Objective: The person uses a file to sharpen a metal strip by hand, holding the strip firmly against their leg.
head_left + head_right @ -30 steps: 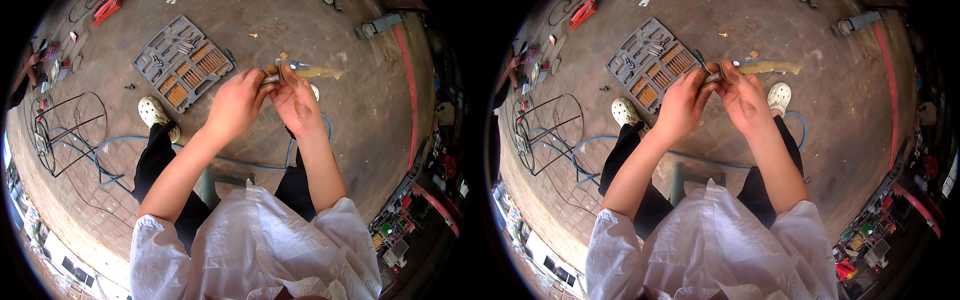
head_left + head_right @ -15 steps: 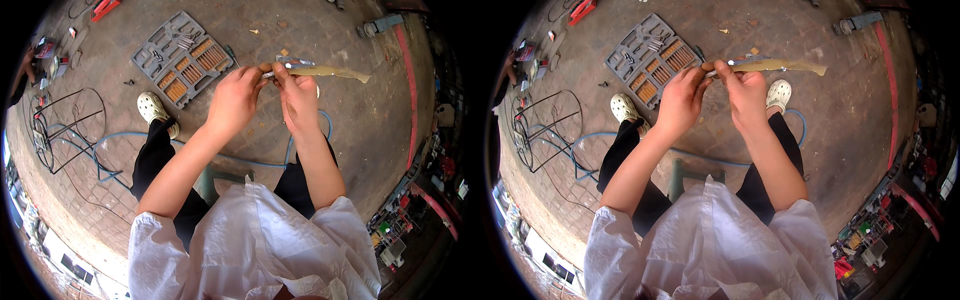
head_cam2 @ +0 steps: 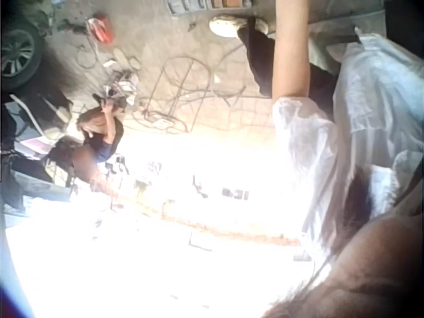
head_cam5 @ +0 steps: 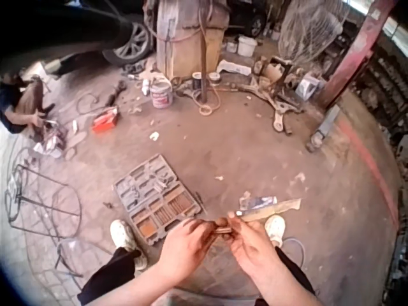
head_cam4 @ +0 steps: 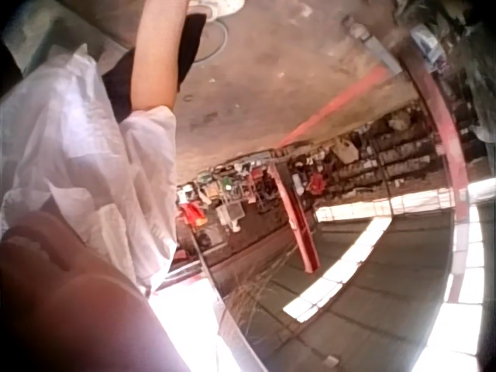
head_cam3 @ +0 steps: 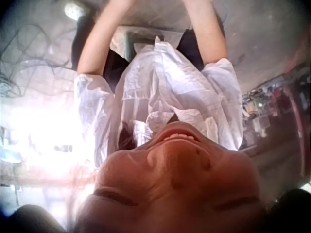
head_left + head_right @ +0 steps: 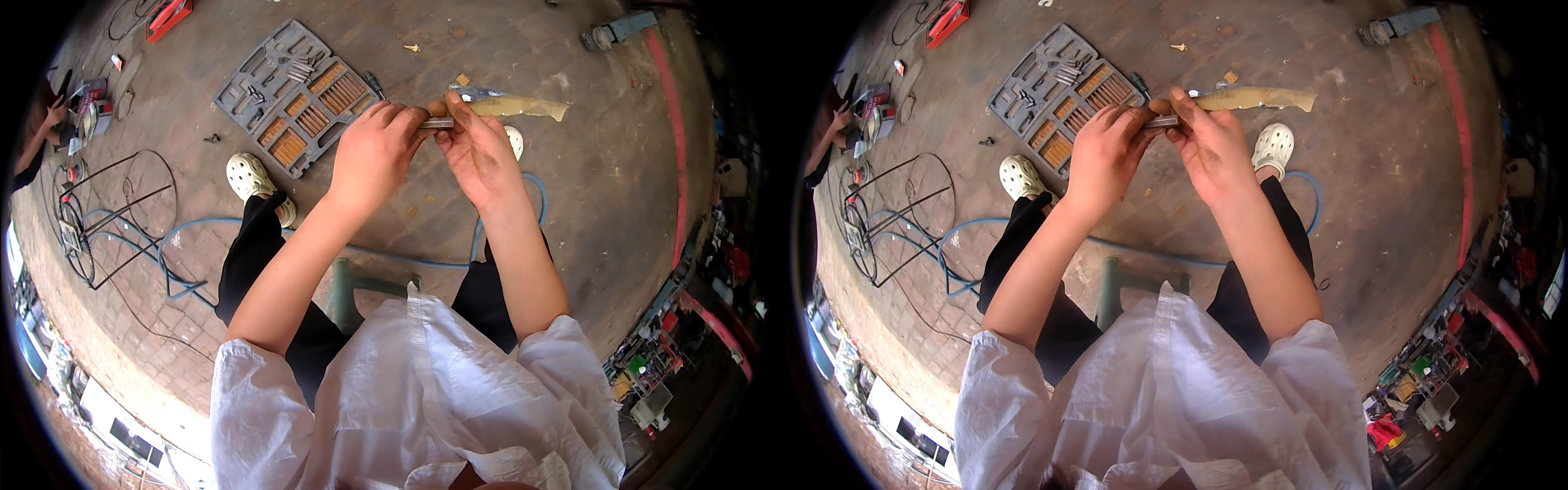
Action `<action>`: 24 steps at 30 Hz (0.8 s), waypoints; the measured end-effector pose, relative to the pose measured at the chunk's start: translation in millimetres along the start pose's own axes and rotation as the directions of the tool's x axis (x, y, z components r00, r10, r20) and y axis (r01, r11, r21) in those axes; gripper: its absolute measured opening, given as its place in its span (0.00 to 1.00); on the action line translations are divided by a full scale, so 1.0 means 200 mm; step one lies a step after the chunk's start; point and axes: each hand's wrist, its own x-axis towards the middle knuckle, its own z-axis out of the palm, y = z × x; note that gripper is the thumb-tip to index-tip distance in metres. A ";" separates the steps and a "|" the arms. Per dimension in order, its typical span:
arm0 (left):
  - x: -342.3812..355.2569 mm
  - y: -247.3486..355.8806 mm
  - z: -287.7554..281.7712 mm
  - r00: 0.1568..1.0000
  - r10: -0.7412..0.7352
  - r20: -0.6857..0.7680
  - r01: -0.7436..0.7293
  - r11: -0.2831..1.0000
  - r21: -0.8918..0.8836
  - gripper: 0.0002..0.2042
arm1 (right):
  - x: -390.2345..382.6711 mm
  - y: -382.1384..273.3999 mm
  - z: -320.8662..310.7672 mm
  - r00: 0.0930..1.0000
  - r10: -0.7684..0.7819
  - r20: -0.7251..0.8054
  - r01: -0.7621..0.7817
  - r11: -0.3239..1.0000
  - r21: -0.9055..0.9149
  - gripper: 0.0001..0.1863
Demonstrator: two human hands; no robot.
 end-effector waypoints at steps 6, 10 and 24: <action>-0.01 -0.02 0.04 0.998 -0.023 0.062 0.029 0.995 -0.092 0.10 | -0.02 -0.02 -0.01 0.999 -0.029 0.020 0.030 0.996 -0.086 0.09; -0.01 -0.02 0.02 0.997 -0.025 0.072 0.032 0.995 -0.097 0.10 | -0.02 -0.02 -0.04 0.996 -0.028 0.079 0.033 0.998 -0.059 0.10; 0.00 0.01 -0.02 0.990 -0.112 0.090 0.116 0.992 -0.040 0.08 | -0.04 -0.01 -0.01 0.979 -0.146 0.145 0.167 0.975 -0.143 0.08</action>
